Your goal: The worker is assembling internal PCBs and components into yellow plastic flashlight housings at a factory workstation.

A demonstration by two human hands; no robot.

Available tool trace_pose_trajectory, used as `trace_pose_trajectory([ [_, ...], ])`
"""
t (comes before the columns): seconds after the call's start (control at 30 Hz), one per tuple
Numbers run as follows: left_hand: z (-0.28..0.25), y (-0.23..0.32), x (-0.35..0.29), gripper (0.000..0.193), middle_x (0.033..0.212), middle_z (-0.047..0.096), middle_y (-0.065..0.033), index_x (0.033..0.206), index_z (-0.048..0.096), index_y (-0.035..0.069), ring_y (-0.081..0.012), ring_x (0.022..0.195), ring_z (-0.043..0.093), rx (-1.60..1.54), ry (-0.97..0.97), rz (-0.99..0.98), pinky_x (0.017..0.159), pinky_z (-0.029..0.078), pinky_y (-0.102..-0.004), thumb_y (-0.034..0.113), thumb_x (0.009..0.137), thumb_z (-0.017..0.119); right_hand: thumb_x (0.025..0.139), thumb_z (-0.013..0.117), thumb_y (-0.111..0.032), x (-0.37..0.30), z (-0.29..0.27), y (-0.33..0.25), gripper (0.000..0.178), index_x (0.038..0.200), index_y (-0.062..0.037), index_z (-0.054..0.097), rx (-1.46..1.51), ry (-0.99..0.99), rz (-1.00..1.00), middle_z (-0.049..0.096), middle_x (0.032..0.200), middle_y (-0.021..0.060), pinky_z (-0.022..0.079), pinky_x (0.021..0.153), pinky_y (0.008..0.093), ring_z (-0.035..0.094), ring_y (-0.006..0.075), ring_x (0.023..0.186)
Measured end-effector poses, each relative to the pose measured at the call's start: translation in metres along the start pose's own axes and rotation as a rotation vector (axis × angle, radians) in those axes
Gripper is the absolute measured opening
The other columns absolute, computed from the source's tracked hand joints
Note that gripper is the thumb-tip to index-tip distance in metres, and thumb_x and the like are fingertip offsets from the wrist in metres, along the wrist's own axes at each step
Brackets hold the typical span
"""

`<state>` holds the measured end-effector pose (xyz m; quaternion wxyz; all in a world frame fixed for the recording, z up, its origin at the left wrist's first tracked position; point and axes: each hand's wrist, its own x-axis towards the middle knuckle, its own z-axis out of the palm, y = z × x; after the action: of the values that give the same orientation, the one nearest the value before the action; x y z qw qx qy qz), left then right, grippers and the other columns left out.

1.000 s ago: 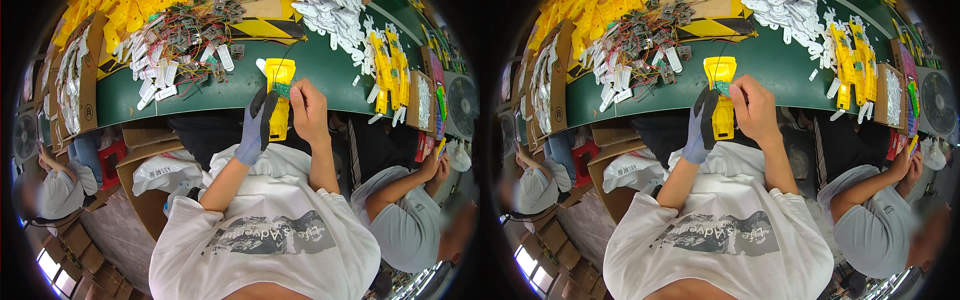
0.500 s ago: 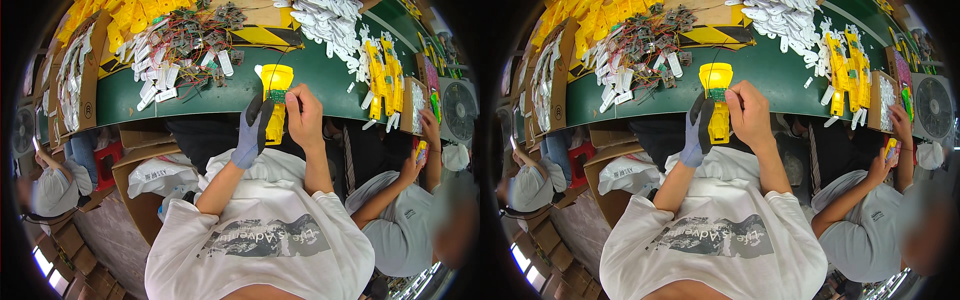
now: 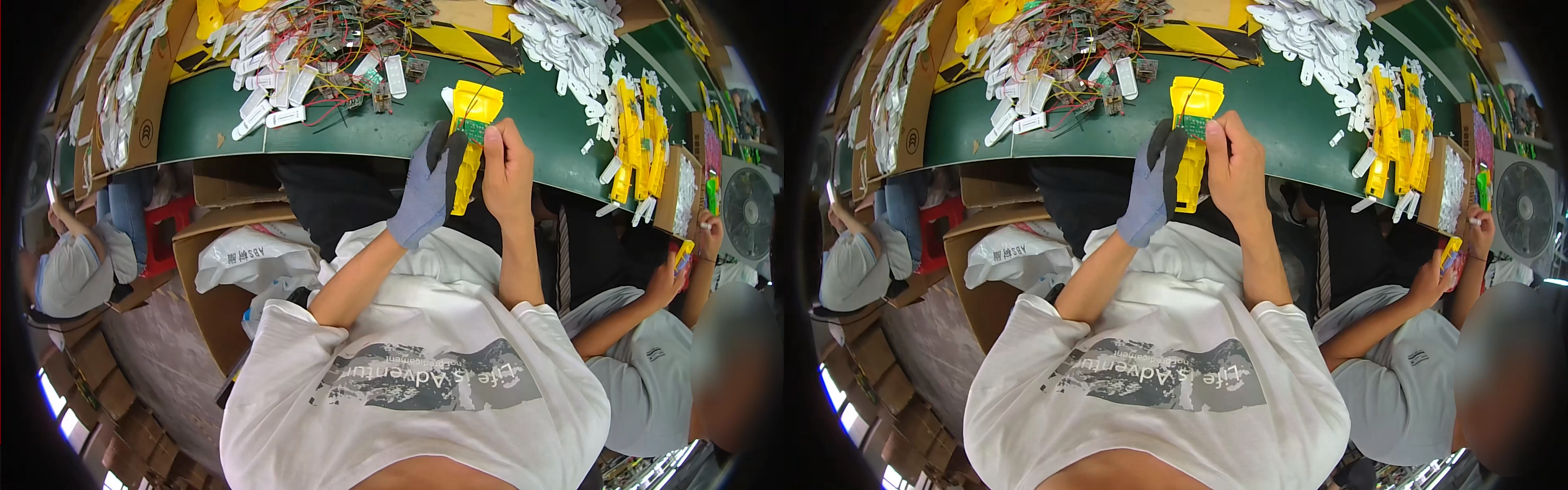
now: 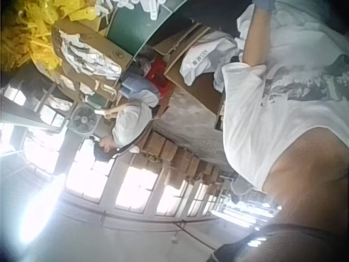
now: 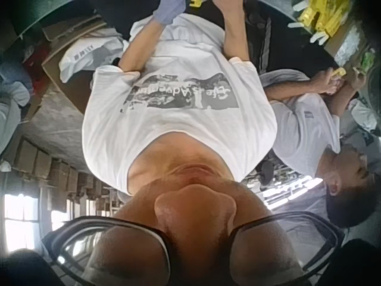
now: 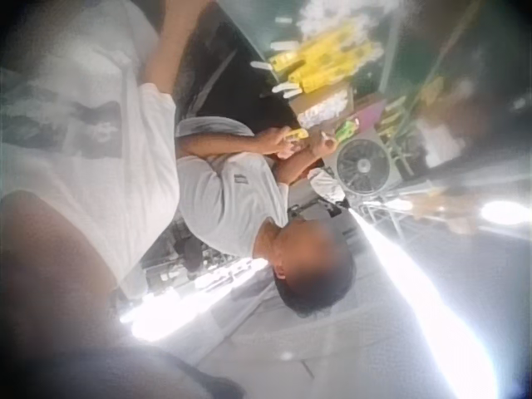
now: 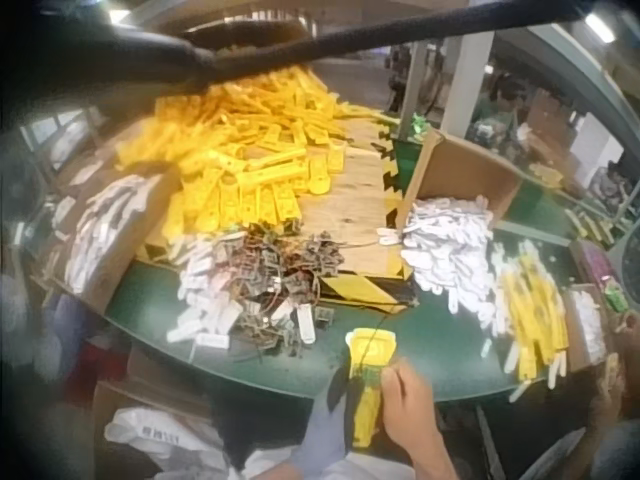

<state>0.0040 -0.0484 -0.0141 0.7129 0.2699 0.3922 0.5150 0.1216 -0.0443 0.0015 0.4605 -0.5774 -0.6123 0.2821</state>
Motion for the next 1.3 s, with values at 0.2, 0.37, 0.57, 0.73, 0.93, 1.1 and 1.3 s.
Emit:
trace_pose_trajectory([
  [0.2, 0.004, 0.013, -0.003, 0.031, 0.092, 0.053, -0.0034, 0.118, 0.044, 0.003, -0.0069, 0.081, 0.050, -0.047, -0.081, -0.052, 0.069, 0.044, -0.0227, 0.025, 0.096, 0.045, 0.093, 0.047, -0.019, 0.015, -0.006, 0.001, 0.026, 0.077, 0.0011, 0.046, 0.064, -0.056, 0.020, 0.043, 0.063, 0.0081, 0.035, 0.054, 0.0282, 0.039, 0.0130, 0.057],
  [0.37, -0.004, 0.021, 0.004, 0.036, 0.088, 0.057, -0.0028, 0.117, 0.048, 0.002, -0.0069, 0.078, 0.054, 0.180, -0.165, -0.115, 0.066, 0.046, -0.0230, 0.031, 0.095, 0.047, 0.091, 0.050, -0.015, 0.007, -0.017, 0.005, 0.021, 0.077, 0.0001, 0.049, 0.133, -0.122, 0.012, 0.045, 0.060, 0.0084, 0.035, 0.050, 0.0287, 0.040, 0.0151, 0.052],
  [0.57, 0.010, 0.024, 0.000, 0.036, 0.081, 0.057, -0.0039, 0.119, 0.046, 0.002, -0.0076, 0.066, 0.056, 0.221, -0.072, -0.053, 0.056, 0.047, -0.0232, 0.028, 0.095, 0.046, 0.090, 0.052, -0.019, 0.003, -0.013, 0.008, 0.027, 0.071, 0.0000, 0.047, 0.147, -0.156, 0.054, 0.043, 0.057, 0.0065, 0.032, 0.050, 0.0279, 0.038, 0.0138, 0.051],
  [0.73, 0.011, 0.019, -0.001, 0.035, 0.081, 0.057, -0.0055, 0.120, 0.044, 0.003, -0.0121, 0.061, 0.058, 0.215, -0.121, 0.053, 0.054, 0.049, -0.0251, 0.027, 0.095, 0.045, 0.090, 0.054, -0.022, 0.005, -0.029, 0.010, 0.031, 0.067, -0.0012, 0.049, 0.402, -0.221, 0.153, 0.041, 0.057, -0.0008, 0.031, 0.050, 0.0254, 0.035, 0.0063, 0.056],
  [0.93, 0.008, 0.013, 0.023, 0.042, 0.090, 0.059, -0.0109, 0.122, 0.041, 0.005, -0.0187, 0.068, 0.063, 0.066, -0.115, 0.040, 0.059, 0.053, -0.0284, 0.036, 0.093, 0.047, 0.084, 0.059, -0.038, 0.058, -0.072, 0.025, 0.033, 0.078, -0.0058, 0.062, -0.398, 0.333, 0.278, 0.058, 0.066, 0.0049, 0.042, 0.058, 0.0302, 0.056, 0.0161, 0.061],
  [1.1, 0.021, 0.022, 0.029, 0.037, 0.085, 0.057, -0.0082, 0.117, 0.040, 0.006, -0.0171, 0.071, 0.061, -0.129, -0.266, -0.006, 0.061, 0.051, -0.0303, 0.029, 0.091, 0.054, 0.080, 0.057, -0.047, 0.085, -0.084, 0.038, 0.043, 0.100, -0.0089, 0.060, -1.018, 0.187, 0.355, 0.066, 0.088, 0.0102, 0.048, 0.071, 0.0409, 0.063, 0.0303, 0.084],
  [1.3, 0.016, 0.016, 0.033, 0.034, 0.086, 0.057, -0.0073, 0.114, 0.043, 0.006, -0.0175, 0.070, 0.062, -0.130, -0.213, -0.078, 0.060, 0.053, -0.0307, 0.029, 0.091, 0.054, 0.082, 0.056, -0.038, 0.089, -0.078, 0.054, 0.033, 0.092, -0.0067, 0.058, -1.107, 0.186, 0.366, 0.066, 0.082, 0.0113, 0.049, 0.067, 0.0427, 0.064, 0.0313, 0.076],
])
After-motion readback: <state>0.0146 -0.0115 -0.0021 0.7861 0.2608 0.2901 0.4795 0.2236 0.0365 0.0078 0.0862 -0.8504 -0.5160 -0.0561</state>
